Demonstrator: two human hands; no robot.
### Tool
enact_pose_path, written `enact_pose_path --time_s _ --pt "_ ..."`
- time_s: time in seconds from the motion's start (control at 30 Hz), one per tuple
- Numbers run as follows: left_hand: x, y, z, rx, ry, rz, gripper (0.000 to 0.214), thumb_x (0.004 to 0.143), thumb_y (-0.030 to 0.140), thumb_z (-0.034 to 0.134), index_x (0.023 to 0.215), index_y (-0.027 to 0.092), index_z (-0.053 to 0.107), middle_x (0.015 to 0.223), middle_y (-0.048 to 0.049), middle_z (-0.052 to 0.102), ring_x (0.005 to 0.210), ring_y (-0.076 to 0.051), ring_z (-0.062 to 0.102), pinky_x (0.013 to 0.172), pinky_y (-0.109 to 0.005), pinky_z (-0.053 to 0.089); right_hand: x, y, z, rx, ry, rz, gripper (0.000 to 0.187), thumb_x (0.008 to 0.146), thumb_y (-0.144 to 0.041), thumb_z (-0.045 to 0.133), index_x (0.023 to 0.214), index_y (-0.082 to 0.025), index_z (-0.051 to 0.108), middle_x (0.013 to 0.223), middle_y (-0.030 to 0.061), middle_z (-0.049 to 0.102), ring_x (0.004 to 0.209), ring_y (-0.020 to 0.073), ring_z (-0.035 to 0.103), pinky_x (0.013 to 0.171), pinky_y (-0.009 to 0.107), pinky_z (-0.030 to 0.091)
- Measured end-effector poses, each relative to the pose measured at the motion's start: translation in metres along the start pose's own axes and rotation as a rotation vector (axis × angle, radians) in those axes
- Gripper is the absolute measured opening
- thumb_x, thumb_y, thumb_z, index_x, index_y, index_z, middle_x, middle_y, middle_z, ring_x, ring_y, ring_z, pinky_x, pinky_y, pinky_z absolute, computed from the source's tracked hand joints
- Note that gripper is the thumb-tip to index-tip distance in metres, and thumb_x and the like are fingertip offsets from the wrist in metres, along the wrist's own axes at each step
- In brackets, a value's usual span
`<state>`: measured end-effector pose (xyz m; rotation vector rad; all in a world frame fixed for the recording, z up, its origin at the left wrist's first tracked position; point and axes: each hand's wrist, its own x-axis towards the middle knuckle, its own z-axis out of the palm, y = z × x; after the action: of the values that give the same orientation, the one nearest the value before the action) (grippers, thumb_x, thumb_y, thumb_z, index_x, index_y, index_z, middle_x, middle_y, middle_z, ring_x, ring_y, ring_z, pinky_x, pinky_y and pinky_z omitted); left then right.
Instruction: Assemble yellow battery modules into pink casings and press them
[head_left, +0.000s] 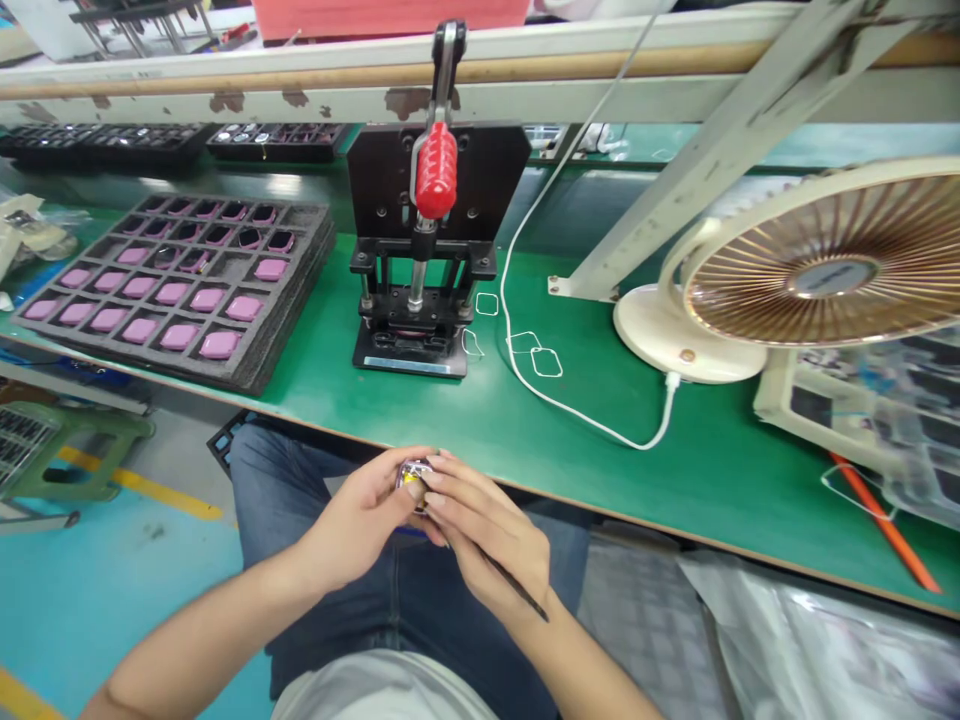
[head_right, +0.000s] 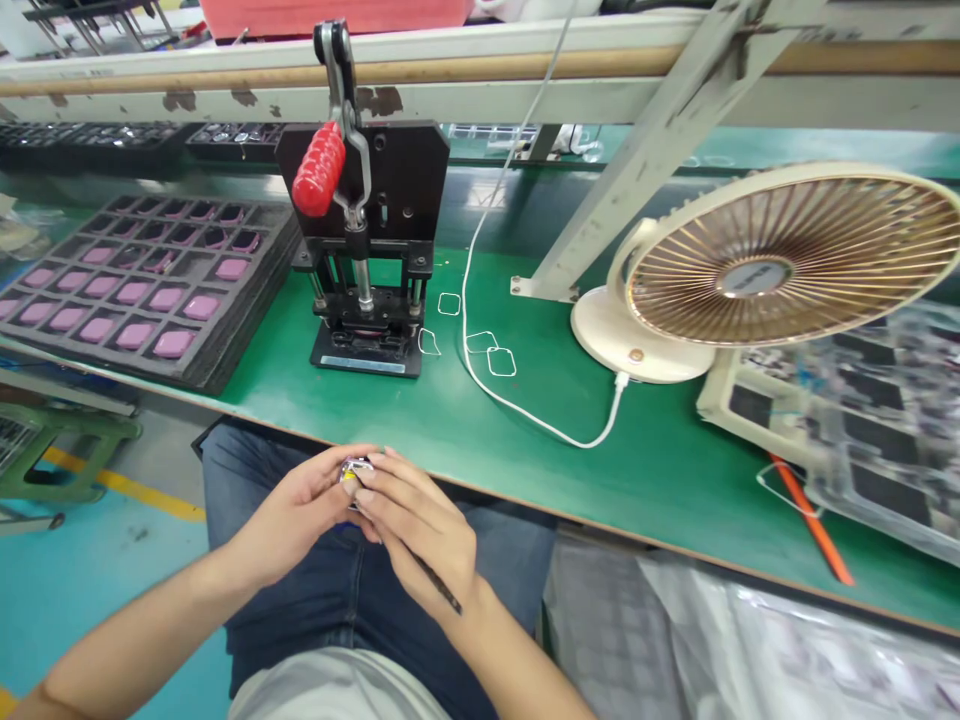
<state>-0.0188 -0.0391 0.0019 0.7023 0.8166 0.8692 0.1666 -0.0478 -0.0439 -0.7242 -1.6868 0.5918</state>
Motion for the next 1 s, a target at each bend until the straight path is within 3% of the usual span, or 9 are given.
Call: enact_pose_path --time_s 0.13,0.23,0.33,0.43,0.53,0.63,0.8,1.0 --pt "0.005 0.006 0.000 -0.211 0.002 -0.080 0.037 0.090 0.032 0.087 0.124 0.020 0.079 0.118 -0.0127 0.079 0.095 -0.022 0.076 0.085 -0.037 0.064 -0.005 -0.003 0.003 -0.003 0.126 0.051 0.053 0.095 -0.002 0.071 0.136 -0.036 0.075 0.127 0.0040 0.080 0.124 0.0322 0.075 0.108 0.061 0.064" --pt "0.009 0.009 0.000 -0.271 0.079 -0.088 0.032 0.093 0.027 0.082 0.123 0.015 0.078 0.121 -0.0173 0.080 0.097 -0.027 0.079 0.085 -0.040 0.064 -0.003 -0.009 -0.003 -0.017 0.251 0.087 0.048 0.095 -0.001 0.071 0.128 -0.034 0.079 0.124 0.0046 0.081 0.117 0.0328 0.078 0.103 0.059 0.067" --pt "0.014 0.012 0.001 -0.266 0.145 -0.090 0.038 0.093 0.022 0.081 0.129 0.014 0.073 0.130 -0.0212 0.078 0.102 -0.030 0.081 0.086 -0.039 0.065 0.020 -0.004 -0.025 -0.158 0.421 0.154 0.031 0.096 -0.010 0.074 0.118 -0.030 0.083 0.119 0.0056 0.082 0.109 0.0309 0.081 0.099 0.052 0.069" --pt "0.018 0.014 0.003 -0.239 0.167 -0.110 0.041 0.093 0.020 0.081 0.132 0.014 0.071 0.137 -0.0229 0.074 0.103 -0.031 0.081 0.081 -0.036 0.065 0.063 0.018 -0.063 -0.412 0.553 0.231 0.016 0.098 -0.028 0.077 0.111 -0.024 0.085 0.113 0.0072 0.084 0.103 0.0281 0.081 0.100 0.046 0.066" --pt "0.018 0.014 0.004 -0.213 0.169 -0.111 0.039 0.093 0.018 0.081 0.131 0.013 0.072 0.142 -0.0234 0.072 0.107 -0.032 0.080 0.079 -0.036 0.065 0.103 0.049 -0.103 -0.598 0.380 0.345 0.022 0.097 -0.040 0.075 0.099 -0.021 0.086 0.099 0.0080 0.084 0.092 0.0273 0.080 0.093 0.043 0.064" --pt "0.013 0.013 0.004 -0.203 0.141 -0.120 0.037 0.094 0.021 0.080 0.130 0.012 0.076 0.145 -0.0232 0.070 0.116 -0.036 0.077 0.084 -0.037 0.066 0.118 0.066 -0.128 -0.694 0.259 0.459 0.031 0.097 -0.047 0.070 0.094 -0.020 0.084 0.092 0.0100 0.083 0.088 0.0287 0.078 0.088 0.042 0.060" --pt "-0.001 0.015 0.000 -0.170 0.183 -0.178 0.038 0.099 0.035 0.075 0.132 0.016 0.078 0.151 -0.0176 0.068 0.133 -0.039 0.069 0.100 -0.040 0.065 0.099 0.050 -0.135 -0.691 0.225 0.488 0.051 0.108 -0.055 0.051 0.086 -0.019 0.079 0.086 0.0108 0.080 0.086 0.0266 0.074 0.085 0.038 0.055" --pt "0.001 0.011 -0.006 -0.067 0.226 -0.217 0.048 0.094 0.036 0.080 0.140 0.021 0.075 0.146 -0.0158 0.071 0.121 -0.033 0.073 0.085 -0.031 0.067 0.090 0.052 -0.147 -0.553 0.237 0.531 0.061 0.111 -0.065 0.041 0.100 -0.021 0.081 0.106 0.0069 0.082 0.105 0.0232 0.075 0.098 0.034 0.054"
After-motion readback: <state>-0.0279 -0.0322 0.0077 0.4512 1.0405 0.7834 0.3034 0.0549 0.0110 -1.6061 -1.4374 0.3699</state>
